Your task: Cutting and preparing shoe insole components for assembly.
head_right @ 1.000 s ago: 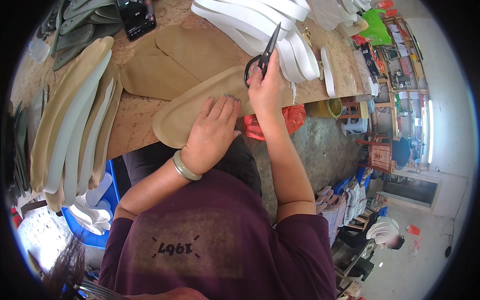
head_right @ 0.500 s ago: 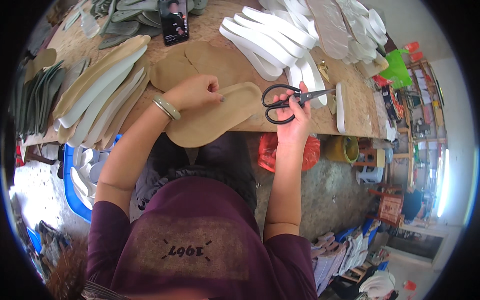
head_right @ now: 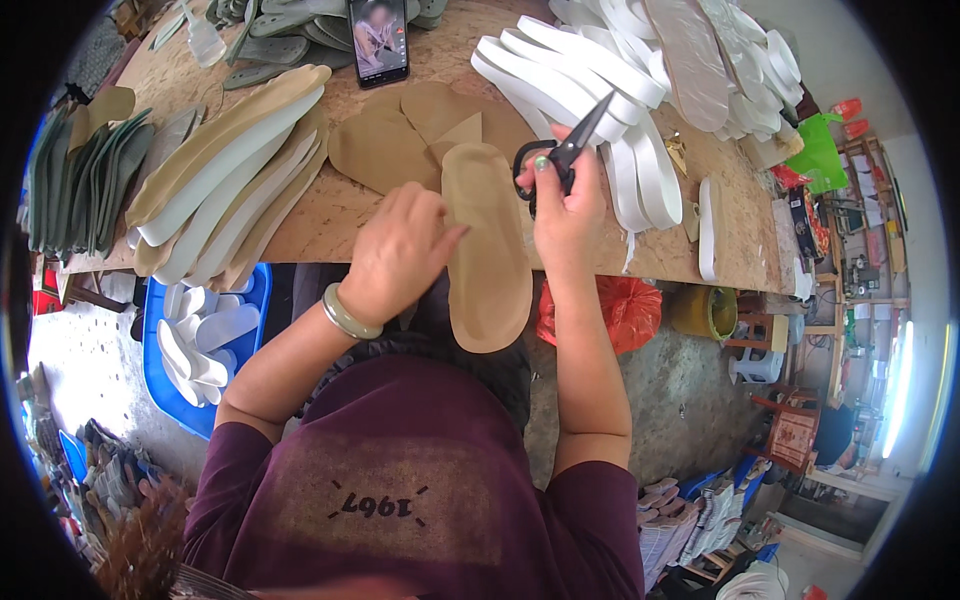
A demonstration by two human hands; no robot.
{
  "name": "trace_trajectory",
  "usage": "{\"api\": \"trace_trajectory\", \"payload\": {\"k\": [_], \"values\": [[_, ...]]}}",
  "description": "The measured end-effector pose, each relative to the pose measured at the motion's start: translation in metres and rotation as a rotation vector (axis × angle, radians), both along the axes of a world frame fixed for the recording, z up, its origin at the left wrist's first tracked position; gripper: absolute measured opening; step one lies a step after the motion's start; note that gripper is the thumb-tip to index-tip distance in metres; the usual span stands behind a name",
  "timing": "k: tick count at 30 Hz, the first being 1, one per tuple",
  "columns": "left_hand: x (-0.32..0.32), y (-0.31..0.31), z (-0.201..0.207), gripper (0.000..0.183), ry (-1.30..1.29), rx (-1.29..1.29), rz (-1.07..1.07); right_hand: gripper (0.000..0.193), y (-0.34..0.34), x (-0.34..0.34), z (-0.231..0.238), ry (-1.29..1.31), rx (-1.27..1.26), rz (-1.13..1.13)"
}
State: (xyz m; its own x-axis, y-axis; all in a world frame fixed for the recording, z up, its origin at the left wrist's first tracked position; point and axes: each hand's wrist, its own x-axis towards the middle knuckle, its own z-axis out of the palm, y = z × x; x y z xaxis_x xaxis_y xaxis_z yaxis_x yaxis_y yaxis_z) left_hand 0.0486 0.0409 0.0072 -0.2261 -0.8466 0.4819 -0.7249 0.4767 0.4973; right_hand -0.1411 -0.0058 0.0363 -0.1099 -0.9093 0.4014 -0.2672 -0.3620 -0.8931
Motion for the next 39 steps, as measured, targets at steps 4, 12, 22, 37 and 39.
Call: {"api": "trace_trajectory", "payload": {"k": [4,12,22,37,39], "values": [[-0.011,0.0,0.001,0.049,-0.028,-0.087,-0.3,0.027,-0.002,0.017,-0.015,0.102,-0.014,0.004],[-0.014,0.0,-0.031,0.073,-0.119,0.03,-0.473,0.021,-0.009,0.028,-0.057,0.455,-0.18,-0.022],[-0.014,-0.004,-0.028,0.071,-0.178,0.005,-0.448,0.016,-0.075,0.035,-0.016,0.594,0.242,0.012],[-0.015,0.0,-0.03,0.071,-0.133,0.053,-0.419,0.021,-0.027,0.039,-0.03,0.507,-0.038,-0.117],[-0.017,-0.002,-0.027,0.071,-0.118,0.057,-0.447,0.019,-0.032,0.035,-0.056,0.577,-0.269,-0.136]]}}
